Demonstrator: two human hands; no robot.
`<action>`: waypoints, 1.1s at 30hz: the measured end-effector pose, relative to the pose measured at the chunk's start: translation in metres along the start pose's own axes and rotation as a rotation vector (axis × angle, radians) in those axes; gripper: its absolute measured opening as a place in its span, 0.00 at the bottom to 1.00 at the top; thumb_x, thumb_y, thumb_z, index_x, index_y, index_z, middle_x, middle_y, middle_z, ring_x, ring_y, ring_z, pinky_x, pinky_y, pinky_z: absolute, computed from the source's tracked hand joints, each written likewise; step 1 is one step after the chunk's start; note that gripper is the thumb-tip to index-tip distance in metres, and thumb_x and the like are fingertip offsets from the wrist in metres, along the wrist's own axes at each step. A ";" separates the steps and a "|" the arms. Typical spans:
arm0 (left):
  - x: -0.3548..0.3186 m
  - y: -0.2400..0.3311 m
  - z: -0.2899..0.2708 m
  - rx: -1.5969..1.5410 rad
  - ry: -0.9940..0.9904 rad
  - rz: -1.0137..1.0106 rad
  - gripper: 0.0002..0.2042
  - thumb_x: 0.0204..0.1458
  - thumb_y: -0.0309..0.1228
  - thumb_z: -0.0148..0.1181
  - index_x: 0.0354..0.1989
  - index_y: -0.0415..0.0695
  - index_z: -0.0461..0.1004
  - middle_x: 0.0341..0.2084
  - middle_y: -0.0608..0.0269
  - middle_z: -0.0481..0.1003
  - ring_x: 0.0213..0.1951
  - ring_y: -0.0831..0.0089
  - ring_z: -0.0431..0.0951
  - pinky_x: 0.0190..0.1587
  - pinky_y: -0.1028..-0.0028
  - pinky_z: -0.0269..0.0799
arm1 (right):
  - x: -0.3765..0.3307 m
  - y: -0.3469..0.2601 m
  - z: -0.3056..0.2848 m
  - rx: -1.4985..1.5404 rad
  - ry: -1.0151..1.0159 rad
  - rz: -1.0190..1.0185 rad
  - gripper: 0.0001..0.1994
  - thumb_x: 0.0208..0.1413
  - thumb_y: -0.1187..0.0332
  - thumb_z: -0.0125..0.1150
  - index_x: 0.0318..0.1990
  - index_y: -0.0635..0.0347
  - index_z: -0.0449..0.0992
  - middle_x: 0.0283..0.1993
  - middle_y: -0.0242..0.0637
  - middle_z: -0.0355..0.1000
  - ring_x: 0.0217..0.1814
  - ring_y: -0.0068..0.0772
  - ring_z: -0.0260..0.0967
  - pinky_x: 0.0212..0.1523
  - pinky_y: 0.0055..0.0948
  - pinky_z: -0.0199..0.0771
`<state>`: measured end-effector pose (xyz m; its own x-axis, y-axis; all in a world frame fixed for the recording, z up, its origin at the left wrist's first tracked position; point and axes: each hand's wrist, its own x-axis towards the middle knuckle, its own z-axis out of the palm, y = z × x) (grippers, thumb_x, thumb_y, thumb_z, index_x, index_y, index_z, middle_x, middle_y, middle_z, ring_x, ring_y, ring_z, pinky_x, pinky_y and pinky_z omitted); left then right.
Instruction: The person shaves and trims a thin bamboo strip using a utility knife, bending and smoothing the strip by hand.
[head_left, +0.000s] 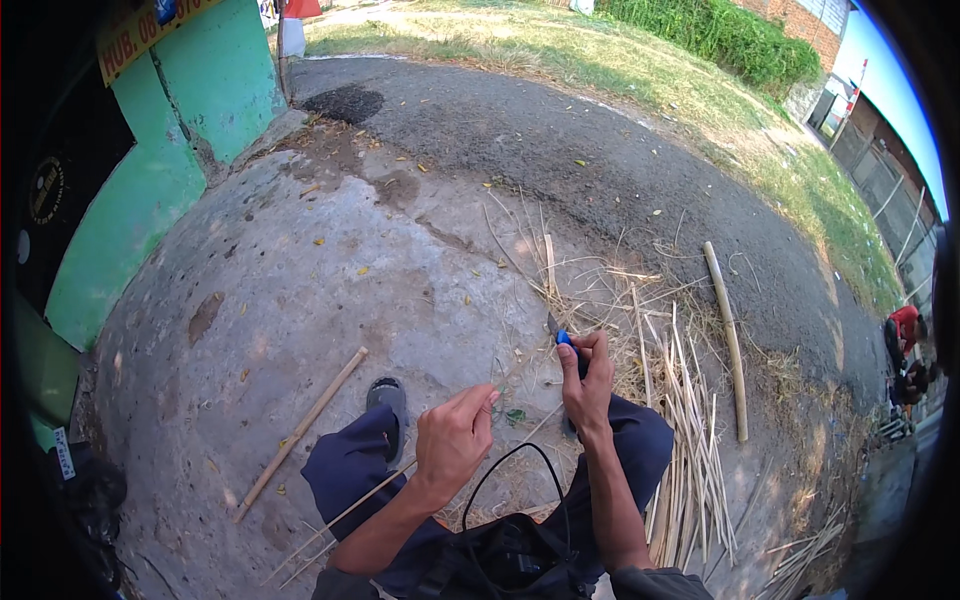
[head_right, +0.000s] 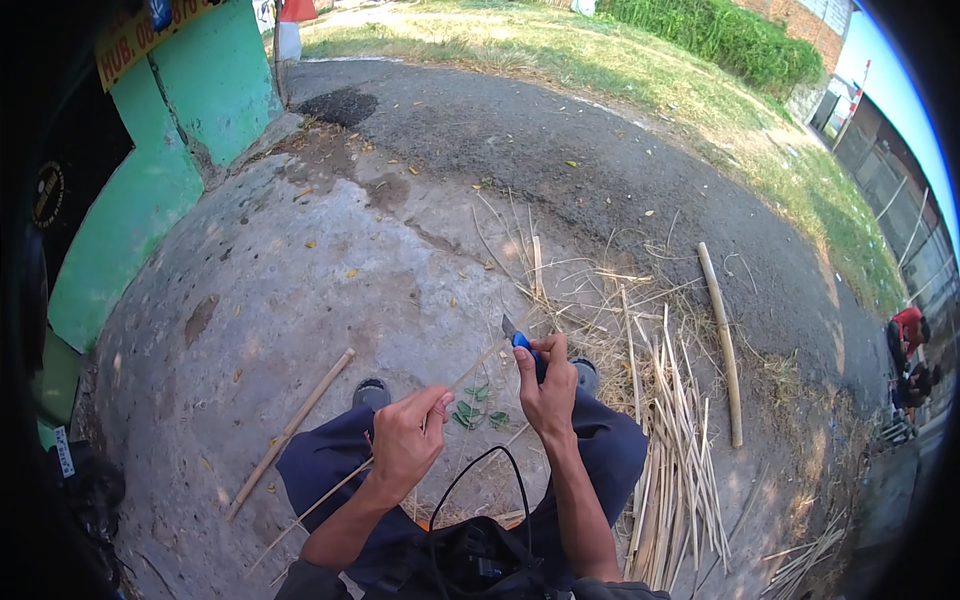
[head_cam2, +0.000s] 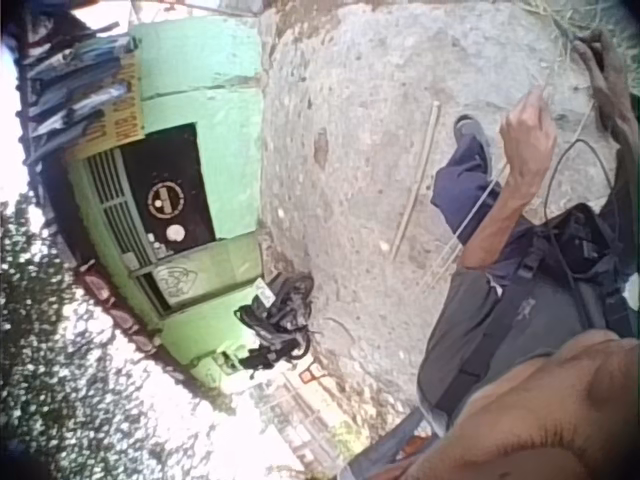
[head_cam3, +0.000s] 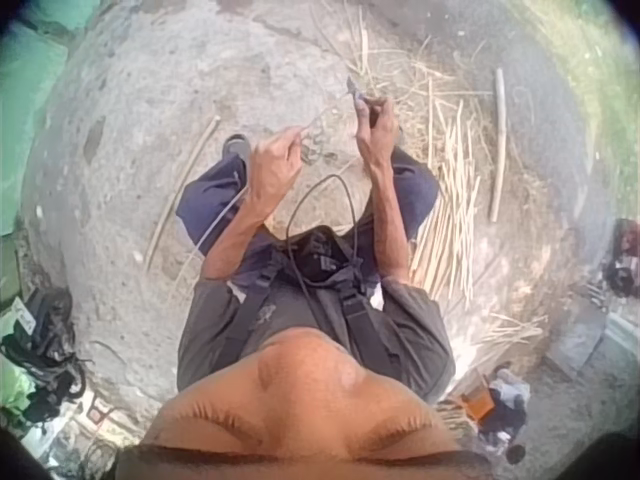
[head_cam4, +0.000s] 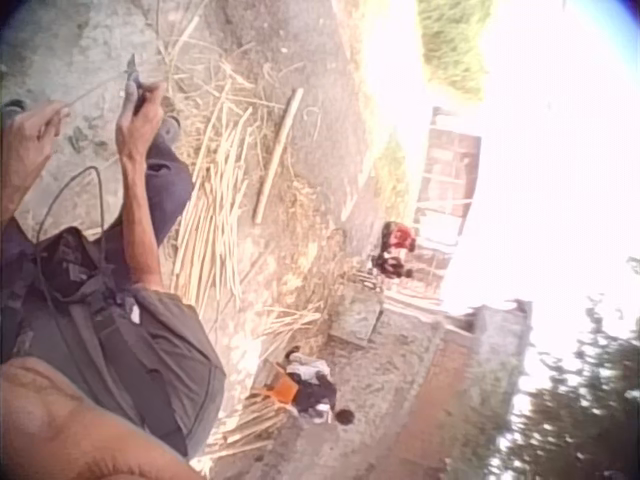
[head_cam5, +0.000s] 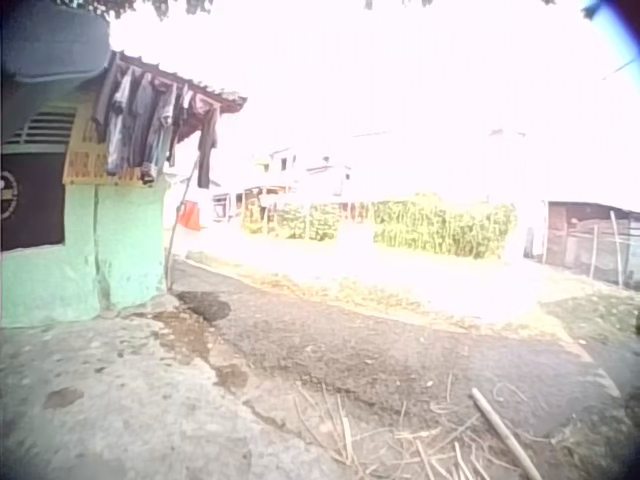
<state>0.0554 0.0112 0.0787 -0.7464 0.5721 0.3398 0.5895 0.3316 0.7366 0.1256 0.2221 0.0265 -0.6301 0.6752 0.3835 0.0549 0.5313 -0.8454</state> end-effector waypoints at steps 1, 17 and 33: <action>-0.001 -0.001 -0.001 -0.001 0.000 0.000 0.04 0.65 0.28 0.63 0.42 0.42 0.81 0.32 0.50 0.83 0.33 0.45 0.83 0.32 0.56 0.76 | 0.000 0.001 0.000 -0.001 0.000 0.000 0.16 0.70 0.63 0.67 0.44 0.65 0.67 0.36 0.54 0.80 0.38 0.52 0.83 0.38 0.42 0.77; -0.005 -0.025 -0.006 0.009 -0.024 -0.061 0.06 0.68 0.27 0.59 0.43 0.40 0.81 0.24 0.52 0.80 0.24 0.58 0.84 0.28 0.64 0.74 | -0.008 0.031 0.012 0.299 0.073 0.125 0.13 0.75 0.61 0.55 0.51 0.62 0.66 0.28 0.31 0.69 0.29 0.21 0.61 0.33 0.26 0.61; 0.006 -0.028 0.004 -0.150 -0.022 -0.050 0.09 0.71 0.29 0.56 0.43 0.37 0.81 0.21 0.51 0.77 0.21 0.64 0.79 0.27 0.66 0.70 | -0.032 -0.011 0.035 0.028 -0.287 -0.111 0.16 0.66 0.61 0.70 0.45 0.64 0.73 0.32 0.52 0.81 0.32 0.53 0.83 0.34 0.42 0.79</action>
<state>0.0360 0.0083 0.0574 -0.7660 0.5744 0.2885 0.4974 0.2454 0.8321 0.1180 0.1771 0.0103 -0.8243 0.4397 0.3566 -0.0452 0.5768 -0.8156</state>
